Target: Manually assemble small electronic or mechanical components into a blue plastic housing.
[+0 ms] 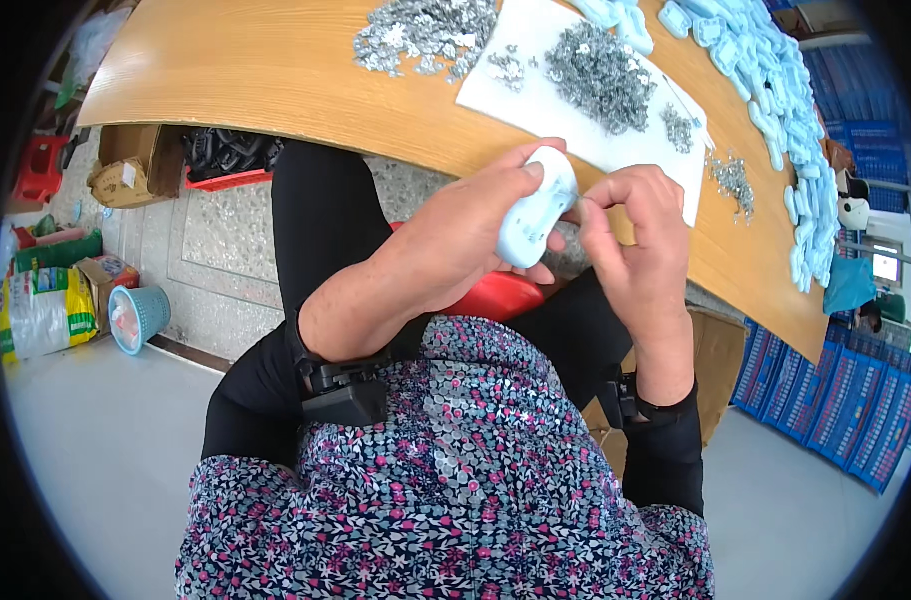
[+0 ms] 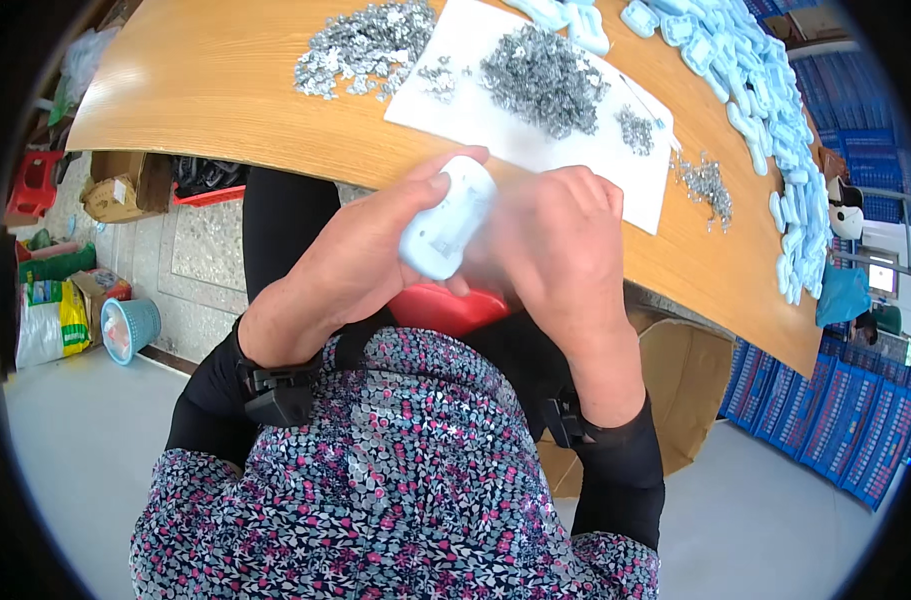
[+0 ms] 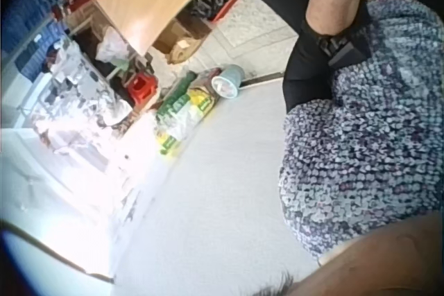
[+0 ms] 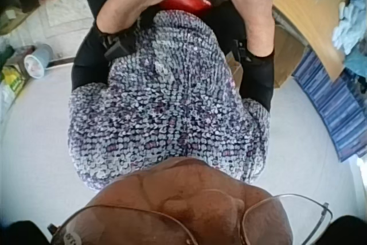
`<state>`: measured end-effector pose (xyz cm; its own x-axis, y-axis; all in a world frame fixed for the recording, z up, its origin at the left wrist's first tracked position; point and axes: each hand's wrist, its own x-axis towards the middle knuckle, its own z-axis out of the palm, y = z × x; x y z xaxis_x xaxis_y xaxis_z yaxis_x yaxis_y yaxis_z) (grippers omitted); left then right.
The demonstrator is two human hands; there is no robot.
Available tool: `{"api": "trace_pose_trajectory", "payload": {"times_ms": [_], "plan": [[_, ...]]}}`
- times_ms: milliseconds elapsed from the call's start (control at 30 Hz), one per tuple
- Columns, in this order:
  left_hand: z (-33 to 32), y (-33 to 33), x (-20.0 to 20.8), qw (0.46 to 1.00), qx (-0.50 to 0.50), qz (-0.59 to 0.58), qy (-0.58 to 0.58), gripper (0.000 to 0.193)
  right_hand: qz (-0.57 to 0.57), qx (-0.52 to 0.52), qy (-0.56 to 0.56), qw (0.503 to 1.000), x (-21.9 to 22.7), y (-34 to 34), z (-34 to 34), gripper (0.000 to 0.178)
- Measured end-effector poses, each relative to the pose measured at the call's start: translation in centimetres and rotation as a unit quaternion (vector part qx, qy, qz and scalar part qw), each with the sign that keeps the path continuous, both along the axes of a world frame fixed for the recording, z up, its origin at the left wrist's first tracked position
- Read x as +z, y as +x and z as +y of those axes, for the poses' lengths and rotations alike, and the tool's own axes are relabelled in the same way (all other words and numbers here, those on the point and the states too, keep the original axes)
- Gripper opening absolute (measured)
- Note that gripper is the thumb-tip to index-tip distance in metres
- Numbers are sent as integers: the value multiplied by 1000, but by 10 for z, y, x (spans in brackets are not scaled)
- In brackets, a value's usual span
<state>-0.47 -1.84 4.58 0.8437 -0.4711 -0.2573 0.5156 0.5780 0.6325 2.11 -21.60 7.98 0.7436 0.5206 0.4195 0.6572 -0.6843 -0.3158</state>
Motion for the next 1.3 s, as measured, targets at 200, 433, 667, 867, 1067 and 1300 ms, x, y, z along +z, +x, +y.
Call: {"api": "trace_pose_trajectory", "payload": {"times_ms": [200, 433, 667, 867, 1067, 1300], "plan": [[23, -2, 4, 999, 51, 5, -5, 55, 63, -13, 92, 994, 15, 40, 18, 8], [53, 7, 8, 992, 121, -30, 31, 56, -11, -14, 113, 993, 79, 107, 70, 11], [71, 27, -1, 986, 148, -65, 42, 58, 23, -85, 89, 992, 79, 187, 112, 20], [81, 29, -12, 989, 127, -68, 7, 58, 91, -185, -182, 961, 24, 245, 112, 21], [84, 32, -15, 992, 106, -72, -1, 58, 100, -161, -98, 977, 26, 265, 84, 22], [87, 33, -16, 992, 96, -81, 10, 57, 147, -112, -252, 950, 24, 260, 75, 20]]}}
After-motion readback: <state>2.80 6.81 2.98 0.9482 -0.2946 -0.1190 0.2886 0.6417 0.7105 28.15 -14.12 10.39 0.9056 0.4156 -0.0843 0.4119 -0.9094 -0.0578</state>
